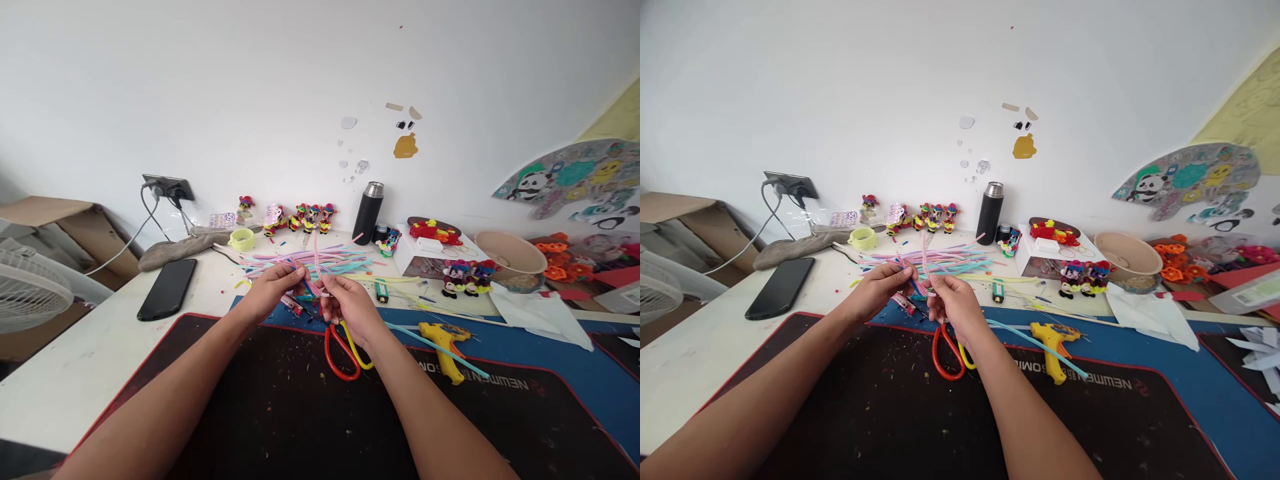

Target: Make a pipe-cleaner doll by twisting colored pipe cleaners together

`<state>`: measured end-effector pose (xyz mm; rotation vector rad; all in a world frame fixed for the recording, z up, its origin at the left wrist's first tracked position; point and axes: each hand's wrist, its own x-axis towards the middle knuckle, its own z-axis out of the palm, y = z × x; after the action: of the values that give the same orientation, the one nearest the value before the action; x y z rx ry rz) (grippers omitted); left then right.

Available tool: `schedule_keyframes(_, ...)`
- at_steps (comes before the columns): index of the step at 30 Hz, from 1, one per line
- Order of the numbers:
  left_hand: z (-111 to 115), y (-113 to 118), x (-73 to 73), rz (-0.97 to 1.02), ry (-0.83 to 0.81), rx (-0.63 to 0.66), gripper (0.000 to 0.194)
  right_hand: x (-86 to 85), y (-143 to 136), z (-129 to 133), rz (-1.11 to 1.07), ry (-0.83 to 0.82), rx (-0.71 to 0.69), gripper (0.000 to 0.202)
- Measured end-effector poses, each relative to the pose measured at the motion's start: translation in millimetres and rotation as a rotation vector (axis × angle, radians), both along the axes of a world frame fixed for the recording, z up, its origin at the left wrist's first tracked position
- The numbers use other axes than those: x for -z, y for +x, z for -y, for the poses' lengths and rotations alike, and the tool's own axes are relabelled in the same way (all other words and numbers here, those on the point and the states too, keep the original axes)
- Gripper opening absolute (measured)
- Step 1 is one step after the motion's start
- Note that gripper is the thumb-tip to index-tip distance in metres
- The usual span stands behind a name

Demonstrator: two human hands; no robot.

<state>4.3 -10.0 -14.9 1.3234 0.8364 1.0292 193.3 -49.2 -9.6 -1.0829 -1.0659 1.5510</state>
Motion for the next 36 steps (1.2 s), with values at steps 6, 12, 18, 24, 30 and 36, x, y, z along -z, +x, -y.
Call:
schedule_keyframes(6, 0.6, 1.5, -4.0, -0.154, 0.077, -0.124, 0.043, 3.3, -2.0, 0.8, 0.114, 0.082, -0.044, 0.042)
schedule_keyframes(12, 0.7, 0.1, -8.0, -0.118, 0.088, -0.145, 0.042, 8.1, -1.7, 1.1, 0.190, 0.089, -0.106, 0.039)
schedule_keyframes(18, 0.4, -5.8, -7.3, -0.098, 0.096, -0.070, 0.042, 7.0, -2.0, 3.9, 0.192, 0.082, -0.164, 0.038)
schedule_keyframes(24, -0.2, -8.3, -7.6, -0.019, 0.062, -0.007, 0.039, 0.3, -3.2, 7.1, 0.171, 0.018, -0.211, 0.030)
schedule_keyframes(30, 1.2, -6.4, -12.4, -0.006, 0.033, -0.017, 0.034, -1.0, -4.0, 8.9, 0.205, 0.013, -0.261, 0.031)
schedule_keyframes(36, 0.6, -7.8, -11.7, -0.089, 0.059, -0.046, 0.037, 3.0, -3.5, 7.7, 0.216, 0.052, -0.248, 0.031)
